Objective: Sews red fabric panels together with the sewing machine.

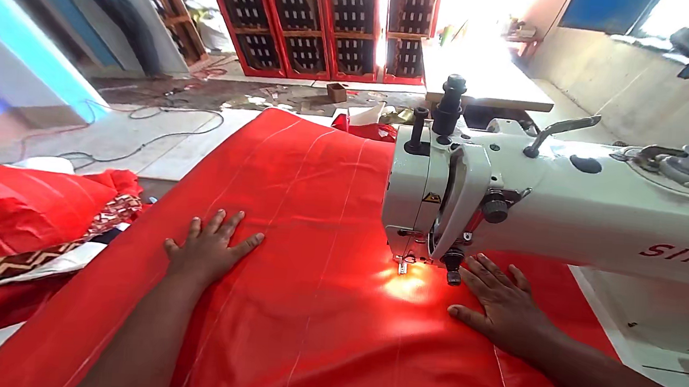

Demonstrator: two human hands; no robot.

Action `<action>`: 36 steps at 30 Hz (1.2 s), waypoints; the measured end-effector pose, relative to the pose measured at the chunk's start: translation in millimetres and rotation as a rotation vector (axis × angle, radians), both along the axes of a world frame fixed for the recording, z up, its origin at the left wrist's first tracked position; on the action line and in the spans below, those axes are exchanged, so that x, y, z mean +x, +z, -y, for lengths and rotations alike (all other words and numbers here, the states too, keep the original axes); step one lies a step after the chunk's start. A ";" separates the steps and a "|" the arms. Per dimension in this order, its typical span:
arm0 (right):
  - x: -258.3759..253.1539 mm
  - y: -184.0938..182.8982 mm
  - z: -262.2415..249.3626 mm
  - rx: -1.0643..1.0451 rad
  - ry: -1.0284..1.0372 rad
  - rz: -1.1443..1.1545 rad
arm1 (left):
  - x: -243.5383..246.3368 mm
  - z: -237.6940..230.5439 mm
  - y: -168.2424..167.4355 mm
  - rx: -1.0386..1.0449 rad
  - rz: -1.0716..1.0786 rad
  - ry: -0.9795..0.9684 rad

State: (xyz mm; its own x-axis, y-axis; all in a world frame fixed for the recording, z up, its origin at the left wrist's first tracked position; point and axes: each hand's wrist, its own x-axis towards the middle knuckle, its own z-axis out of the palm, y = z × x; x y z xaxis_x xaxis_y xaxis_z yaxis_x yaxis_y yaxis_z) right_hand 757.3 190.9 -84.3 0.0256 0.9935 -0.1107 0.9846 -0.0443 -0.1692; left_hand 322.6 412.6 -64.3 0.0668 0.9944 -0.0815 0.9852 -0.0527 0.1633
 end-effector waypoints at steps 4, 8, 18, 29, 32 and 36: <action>8.1 1.0 -14.9 0.036 0.016 0.004 | 6.3 -17.1 -1.6 0.006 -0.018 -0.005; 15.0 8.2 -31.8 0.028 0.022 -0.032 | 11.9 -29.4 -3.4 0.013 -0.006 0.001; 10.5 25.2 -38.5 0.073 0.192 0.051 | 29.3 -13.0 7.9 0.242 -0.083 -0.069; -86.9 12.3 43.2 -0.174 0.446 -0.072 | 141.7 163.2 4.1 -0.137 -0.006 -0.725; -91.6 11.9 71.4 -0.164 0.498 -0.179 | 129.0 177.7 -12.6 -0.100 -0.029 -0.751; -83.8 0.4 94.5 0.120 0.230 -0.220 | 120.7 174.9 -9.9 -0.127 -0.047 -0.739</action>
State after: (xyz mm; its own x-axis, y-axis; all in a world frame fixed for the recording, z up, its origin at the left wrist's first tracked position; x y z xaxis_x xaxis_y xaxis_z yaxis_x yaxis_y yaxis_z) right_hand 673.6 96.4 -83.8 -0.2120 0.9768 0.0295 0.9059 0.2078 -0.3690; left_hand 443.3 237.7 -74.1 0.7071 0.6746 -0.2117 0.7064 -0.6869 0.1706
